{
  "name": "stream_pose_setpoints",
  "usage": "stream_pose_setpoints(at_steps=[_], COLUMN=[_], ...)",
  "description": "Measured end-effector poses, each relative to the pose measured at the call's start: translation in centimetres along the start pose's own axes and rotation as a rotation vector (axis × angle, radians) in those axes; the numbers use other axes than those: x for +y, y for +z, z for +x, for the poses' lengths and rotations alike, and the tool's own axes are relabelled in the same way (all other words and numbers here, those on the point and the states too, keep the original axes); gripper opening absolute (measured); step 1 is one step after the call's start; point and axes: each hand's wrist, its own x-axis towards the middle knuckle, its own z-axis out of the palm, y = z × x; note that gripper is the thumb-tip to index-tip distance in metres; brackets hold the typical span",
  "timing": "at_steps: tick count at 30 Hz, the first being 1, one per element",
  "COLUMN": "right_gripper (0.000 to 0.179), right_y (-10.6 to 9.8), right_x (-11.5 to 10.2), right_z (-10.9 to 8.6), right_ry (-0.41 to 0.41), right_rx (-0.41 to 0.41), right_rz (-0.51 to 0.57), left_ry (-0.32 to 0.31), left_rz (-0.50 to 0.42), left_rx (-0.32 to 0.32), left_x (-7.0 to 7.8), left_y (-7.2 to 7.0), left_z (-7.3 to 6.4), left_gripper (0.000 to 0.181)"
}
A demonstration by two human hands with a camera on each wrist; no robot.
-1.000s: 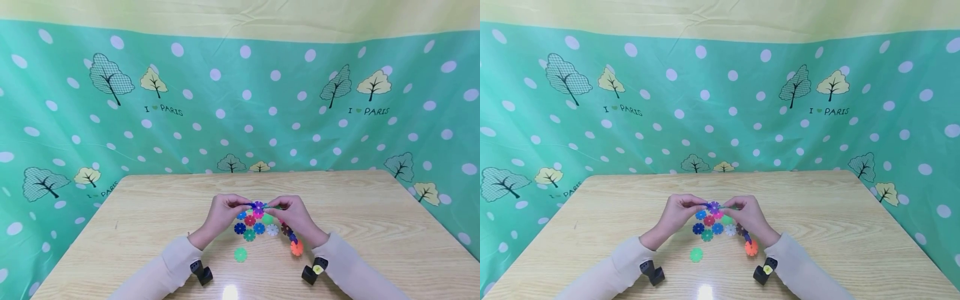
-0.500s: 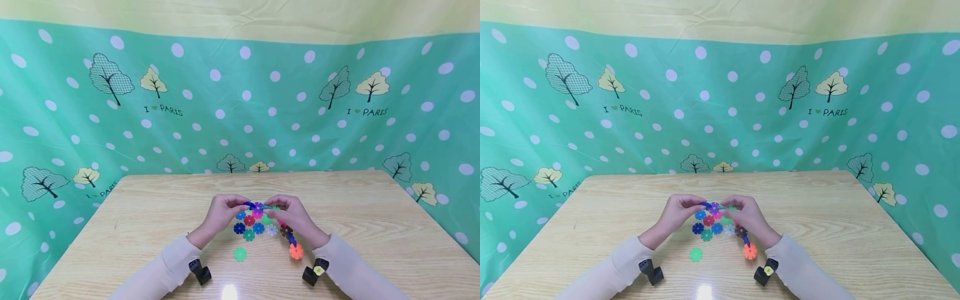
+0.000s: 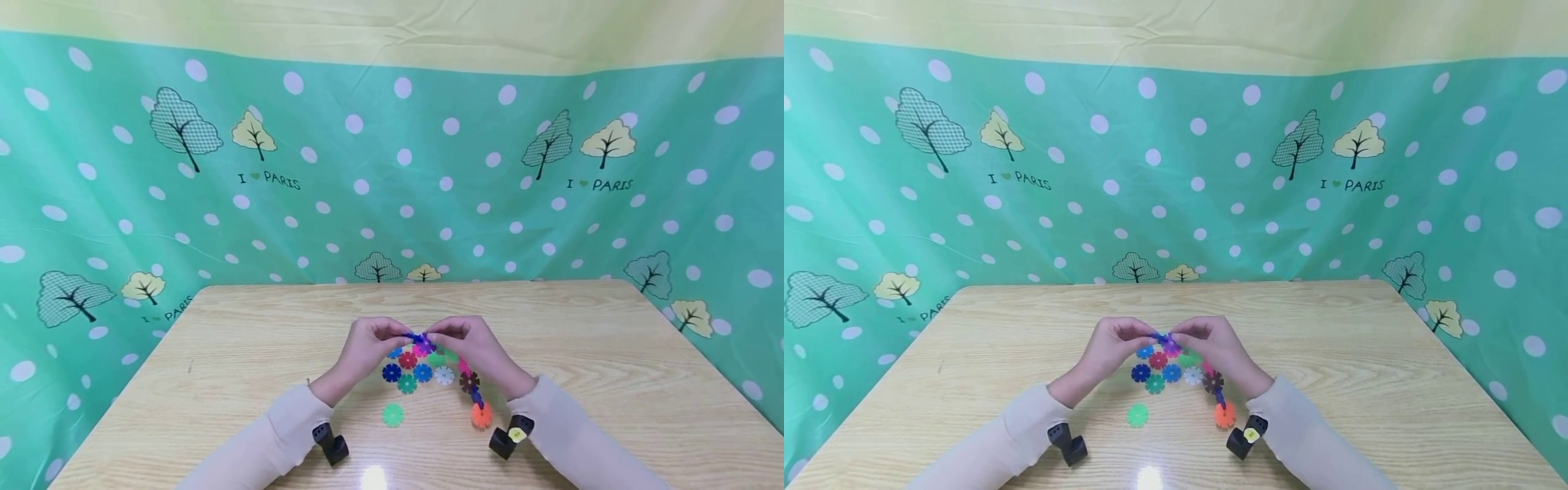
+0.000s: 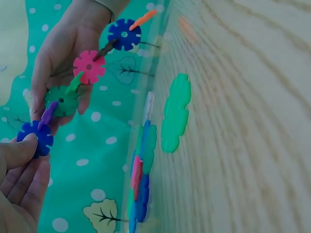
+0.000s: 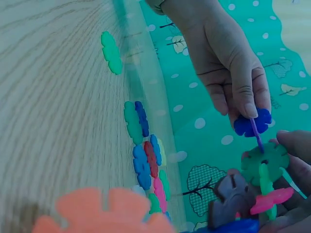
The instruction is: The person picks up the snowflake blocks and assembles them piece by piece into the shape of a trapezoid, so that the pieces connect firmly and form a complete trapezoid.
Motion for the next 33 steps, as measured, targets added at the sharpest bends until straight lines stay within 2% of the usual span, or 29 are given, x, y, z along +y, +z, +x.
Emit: stream_pose_setpoints(at_steps=[5,12,15,20,25,29,33], right_gripper=[0.022,0.017,0.016,0.014,0.014,0.015,0.016], right_y=[0.3,0.4,0.3,-0.1,-0.3,-0.3,-0.5], right_x=[-0.1,0.1,0.3,0.7,0.9,1.0,0.9], right_z=[0.1,0.2,0.1,0.0,-0.3,-0.4,-0.5], right_ry=[-0.027,-0.057,-0.044,-0.031,-0.013,-0.003,-0.012], right_rx=[-0.055,-0.049,-0.035,-0.007,0.003,-0.002,-0.021], right_rz=[0.031,0.020,-0.015,-0.071,-0.071,-0.051,-0.060], left_ry=[-0.002,-0.011,-0.057,-0.181,-0.286,-0.319,-0.335], left_rz=[-0.009,0.004,0.028,0.067,0.127,0.194,0.217], left_rx=[-0.014,-0.059,-0.092,-0.119,-0.160,-0.189,-0.177], left_x=[0.0,0.0,-0.6,-1.7,-2.4,-2.7,-2.9], left_y=[0.3,0.3,-0.1,-1.5,-2.5,-2.5,-2.3], left_z=[0.0,0.0,-0.2,-1.0,-1.8,-2.2,-2.3], left_gripper=[0.009,0.014,0.020,0.024,0.025,0.026,0.025])
